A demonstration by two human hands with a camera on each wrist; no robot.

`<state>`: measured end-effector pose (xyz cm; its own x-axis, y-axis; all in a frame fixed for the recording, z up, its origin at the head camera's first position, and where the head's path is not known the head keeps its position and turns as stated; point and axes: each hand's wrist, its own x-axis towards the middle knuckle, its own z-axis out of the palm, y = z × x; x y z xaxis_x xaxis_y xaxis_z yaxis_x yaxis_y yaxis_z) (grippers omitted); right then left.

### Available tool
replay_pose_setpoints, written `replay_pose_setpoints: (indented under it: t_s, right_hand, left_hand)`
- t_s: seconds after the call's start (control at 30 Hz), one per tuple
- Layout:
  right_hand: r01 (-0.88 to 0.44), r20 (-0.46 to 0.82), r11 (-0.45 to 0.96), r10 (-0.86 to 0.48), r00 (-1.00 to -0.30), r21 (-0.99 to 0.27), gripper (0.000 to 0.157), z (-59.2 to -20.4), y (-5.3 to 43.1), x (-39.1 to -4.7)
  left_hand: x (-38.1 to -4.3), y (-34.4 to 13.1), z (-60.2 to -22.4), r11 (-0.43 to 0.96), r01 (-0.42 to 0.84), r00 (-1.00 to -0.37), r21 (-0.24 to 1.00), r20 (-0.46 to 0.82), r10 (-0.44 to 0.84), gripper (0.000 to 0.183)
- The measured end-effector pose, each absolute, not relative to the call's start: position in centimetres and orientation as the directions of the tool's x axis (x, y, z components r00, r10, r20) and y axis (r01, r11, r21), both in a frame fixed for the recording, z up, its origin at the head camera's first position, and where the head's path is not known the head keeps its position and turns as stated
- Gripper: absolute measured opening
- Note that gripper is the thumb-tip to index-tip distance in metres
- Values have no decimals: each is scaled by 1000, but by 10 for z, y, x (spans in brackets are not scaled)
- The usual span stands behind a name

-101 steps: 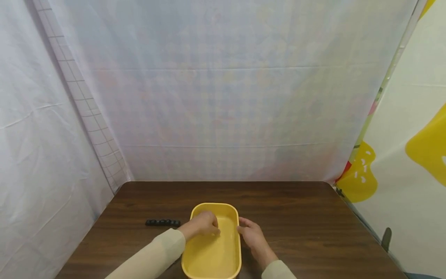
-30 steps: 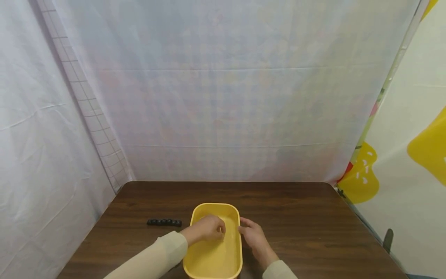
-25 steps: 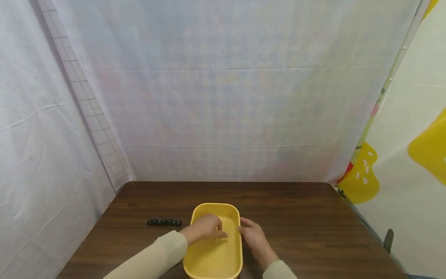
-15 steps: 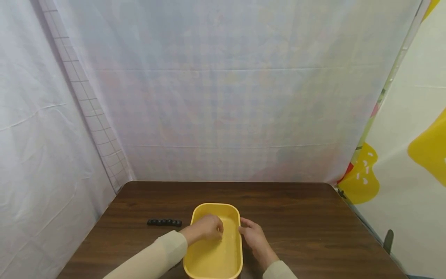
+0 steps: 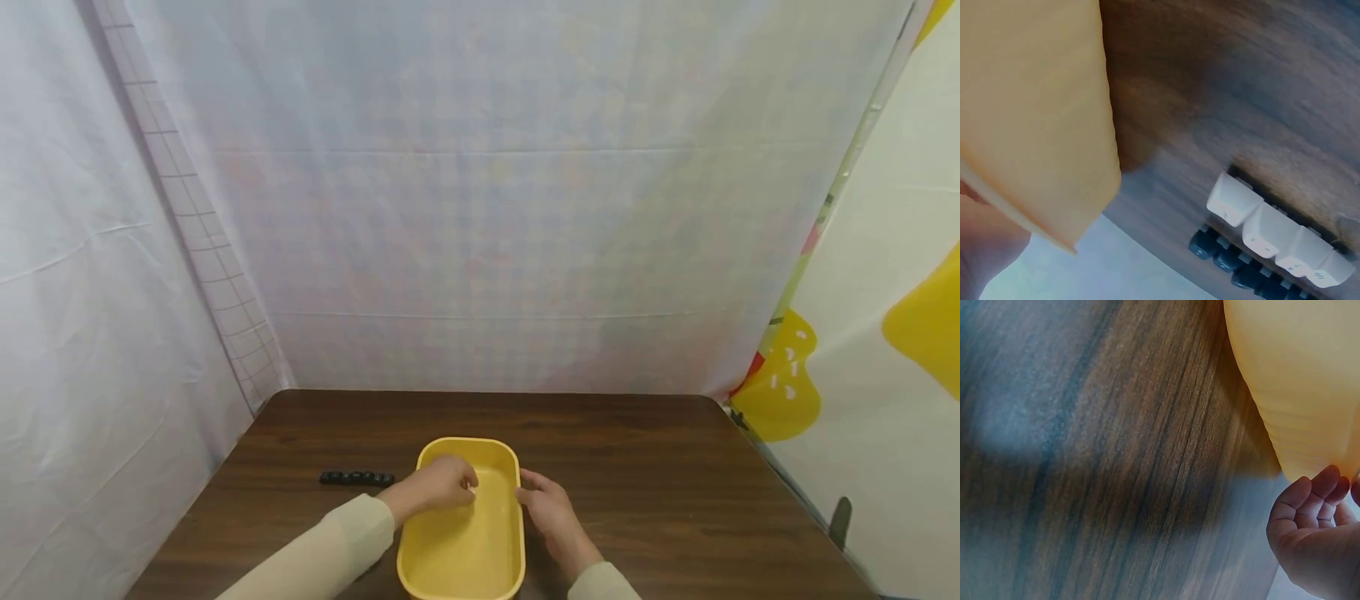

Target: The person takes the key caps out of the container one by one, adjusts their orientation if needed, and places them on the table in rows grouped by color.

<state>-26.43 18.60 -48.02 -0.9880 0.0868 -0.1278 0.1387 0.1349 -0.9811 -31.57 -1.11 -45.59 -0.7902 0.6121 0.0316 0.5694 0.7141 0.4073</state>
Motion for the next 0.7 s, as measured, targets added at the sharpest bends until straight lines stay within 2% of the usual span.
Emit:
replay_pose_setpoints:
  t_s: [0.2,0.3,0.4,0.7]
  right_hand:
    - [131,-121,111,95,-988,-985,44,-480,186,-262]
    - [130,-120,112,94,-988,-985,44,-480,186,-263]
    - [128,-117,128,92,-989,-984,44,-480,186,-263]
    - [156,-149,101,73,-986,-983,46,-480,185,-263]
  left_hand:
    - [-320,-29,-446,631,543,-801,554,116,587,17]
    - [-321,-43,-441,593,502,-824,630,140,549,15]
    - [-321,-60,-438,563,438,-857,701,138,496,21]
    - [-320,-129,-444,512,384,-907,768,212,363,23]
